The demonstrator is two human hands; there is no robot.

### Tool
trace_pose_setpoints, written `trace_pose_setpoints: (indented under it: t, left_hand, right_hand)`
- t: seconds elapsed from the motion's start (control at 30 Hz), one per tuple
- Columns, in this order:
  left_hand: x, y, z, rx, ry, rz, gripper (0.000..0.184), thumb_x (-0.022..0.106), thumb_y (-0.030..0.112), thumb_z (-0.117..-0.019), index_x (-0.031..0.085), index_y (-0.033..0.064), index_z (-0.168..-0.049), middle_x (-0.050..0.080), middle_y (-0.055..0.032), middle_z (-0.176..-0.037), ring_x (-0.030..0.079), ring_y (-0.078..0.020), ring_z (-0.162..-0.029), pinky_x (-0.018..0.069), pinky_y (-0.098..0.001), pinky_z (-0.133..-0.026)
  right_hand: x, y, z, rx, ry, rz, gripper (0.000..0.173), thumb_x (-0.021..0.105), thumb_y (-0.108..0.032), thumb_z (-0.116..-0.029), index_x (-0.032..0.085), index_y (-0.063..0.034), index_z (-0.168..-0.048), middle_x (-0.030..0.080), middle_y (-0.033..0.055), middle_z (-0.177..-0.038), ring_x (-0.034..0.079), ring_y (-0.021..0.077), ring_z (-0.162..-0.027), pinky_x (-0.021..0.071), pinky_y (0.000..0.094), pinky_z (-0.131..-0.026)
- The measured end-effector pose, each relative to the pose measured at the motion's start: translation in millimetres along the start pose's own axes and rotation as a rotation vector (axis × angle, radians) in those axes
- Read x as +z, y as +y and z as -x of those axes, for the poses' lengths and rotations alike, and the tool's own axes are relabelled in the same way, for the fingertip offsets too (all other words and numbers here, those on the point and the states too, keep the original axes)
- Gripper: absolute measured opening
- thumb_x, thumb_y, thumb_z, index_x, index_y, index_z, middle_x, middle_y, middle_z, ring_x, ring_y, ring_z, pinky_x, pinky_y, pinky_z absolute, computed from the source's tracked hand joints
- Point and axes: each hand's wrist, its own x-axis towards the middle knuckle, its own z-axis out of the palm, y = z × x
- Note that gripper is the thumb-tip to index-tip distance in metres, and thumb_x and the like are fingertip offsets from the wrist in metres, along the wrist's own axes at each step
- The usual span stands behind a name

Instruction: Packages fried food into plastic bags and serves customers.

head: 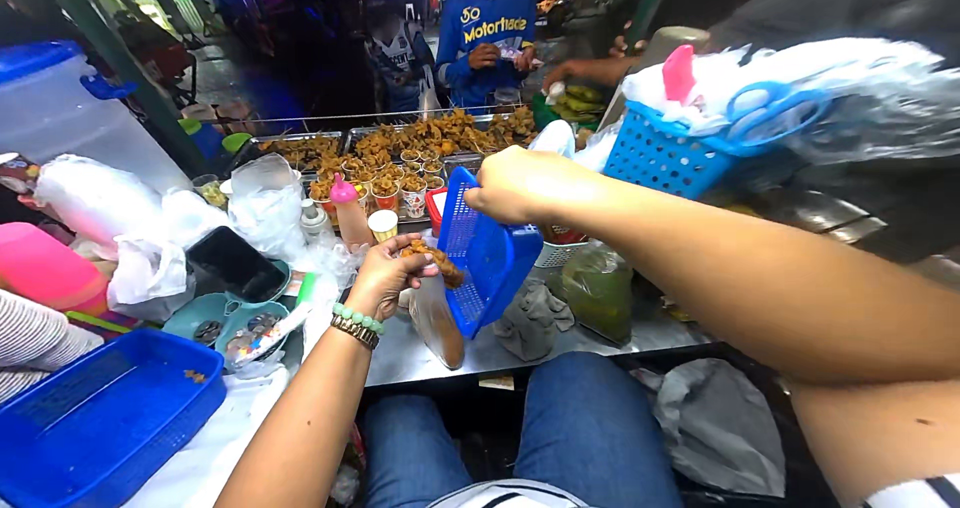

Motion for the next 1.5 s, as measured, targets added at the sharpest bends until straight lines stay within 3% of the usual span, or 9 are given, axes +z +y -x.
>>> trace_pose_setpoints:
  t: [0.23, 0.4, 0.57, 0.87, 1.07, 1.17, 1.3, 1.4, 1.5]
  left_hand:
    - [-13.3, -14.6, -9.3, -0.032, 0.061, 0.215, 0.034, 0.056, -0.013, -0.094, 0.059, -0.0014, -0.126, 0.067, -0.0108, -0.093, 0.065, -0.0116, -0.064, 0.055, -0.0209, -0.057]
    - [-17.8, -14.3, -10.4, -0.019, 0.052, 0.18, 0.034, 0.055, -0.011, -0.0948, 0.059, -0.0015, -0.128, 0.068, -0.0116, -0.088, 0.066, -0.0126, -0.062, 0.0548, -0.0213, -0.055]
    - [-5.2, -9.6, -7.4, 0.076, 0.03, -0.134, 0.05, 0.063, -0.015, -0.0909, 0.055, -0.001, -0.138, 0.066, -0.0178, -0.116, 0.067, -0.0142, -0.064, 0.0561, -0.0237, -0.057]
    - [28.6, 0.8, -7.0, 0.087, 0.003, -0.323, 0.065, 0.068, -0.013, -0.088, 0.043, -0.0043, -0.148, 0.069, -0.0209, -0.103, 0.068, -0.0154, -0.062, 0.0588, -0.0257, -0.06]
    - [33.9, 13.5, -2.1, 0.015, -0.123, -0.441, 0.072, 0.067, -0.015, -0.0866, 0.038, -0.0024, -0.151, 0.069, -0.0172, -0.089, 0.066, -0.014, -0.059, 0.0565, -0.0237, -0.057]
    - [35.1, 13.4, -3.4, 0.034, -0.15, -0.449, 0.07, 0.066, -0.016, -0.0857, 0.041, -0.0027, -0.149, 0.068, -0.0183, -0.098, 0.066, -0.0139, -0.061, 0.057, -0.0244, -0.058]
    - [27.6, 10.7, -5.9, 0.078, -0.115, -0.383, 0.065, 0.066, -0.018, -0.0849, 0.046, -0.0022, -0.145, 0.067, -0.0162, -0.101, 0.065, -0.0133, -0.061, 0.0567, -0.0244, -0.057]
    - [13.3, 10.0, 3.1, 0.107, -0.02, -0.368, 0.063, 0.066, -0.014, -0.0851, 0.051, 0.0047, -0.144, 0.066, -0.0119, -0.098, 0.055, -0.0078, -0.052, 0.0458, -0.0199, -0.047]
    - [0.0, 14.7, 12.9, 0.094, 0.033, -0.262, 0.059, 0.062, -0.014, -0.0877, 0.053, 0.008, -0.141, 0.062, -0.0103, -0.124, 0.055, -0.0059, -0.056, 0.0464, -0.0182, -0.048]
  right_hand:
    - [41.3, 71.2, -20.2, -0.009, 0.093, -0.36, 0.043, 0.046, -0.029, -0.1065, 0.063, -0.0028, -0.076, 0.061, 0.015, -0.076, 0.06, 0.0303, -0.073, 0.0448, 0.0535, -0.065]
    - [66.9, 118.5, -21.0, 0.068, 0.212, -0.603, 0.041, 0.046, -0.027, -0.1071, 0.071, -0.0008, -0.088, 0.066, 0.0184, -0.084, 0.063, 0.0326, -0.082, 0.0458, 0.0582, -0.072]
    - [64.2, 130.8, -4.2, 0.256, 0.249, -0.751, 0.037, 0.044, -0.027, -0.1092, 0.068, -0.0028, -0.094, 0.061, 0.0116, -0.081, 0.055, 0.0203, -0.067, 0.0448, 0.042, -0.062]
    - [42.4, 110.1, 10.6, 0.109, 0.34, -0.443, 0.041, 0.047, -0.027, -0.1048, 0.056, -0.0085, -0.069, 0.057, 0.0103, -0.069, 0.059, 0.0268, -0.069, 0.0411, 0.0508, -0.06]
    - [26.4, 77.9, 14.2, 0.052, 0.253, -0.271, 0.041, 0.044, -0.03, -0.107, 0.061, -0.0066, -0.078, 0.061, 0.0146, -0.077, 0.064, 0.033, -0.077, 0.0455, 0.0554, -0.064]
    - [20.3, 45.7, 29.0, -0.075, 0.289, -0.092, 0.039, 0.044, -0.029, -0.1063, 0.064, -0.004, -0.083, 0.064, 0.0167, -0.079, 0.067, 0.0368, -0.083, 0.0461, 0.0567, -0.065]
    - [25.2, 19.7, 43.5, -0.308, 0.544, 0.082, 0.037, 0.045, -0.026, -0.1033, 0.064, -0.0031, -0.082, 0.061, 0.0138, -0.069, 0.067, 0.0341, -0.07, 0.0438, 0.0481, -0.053]
    - [12.6, 19.0, 48.8, -0.269, 0.524, 0.039, 0.037, 0.044, -0.028, -0.1043, 0.065, -0.0036, -0.085, 0.063, 0.0156, -0.075, 0.067, 0.0362, -0.076, 0.0441, 0.0516, -0.057]
    - [4.9, 47.4, 50.0, -0.124, 0.479, -0.094, 0.038, 0.043, -0.029, -0.1051, 0.061, -0.0032, -0.084, 0.061, 0.0183, -0.08, 0.065, 0.0389, -0.081, 0.0433, 0.0572, -0.061]
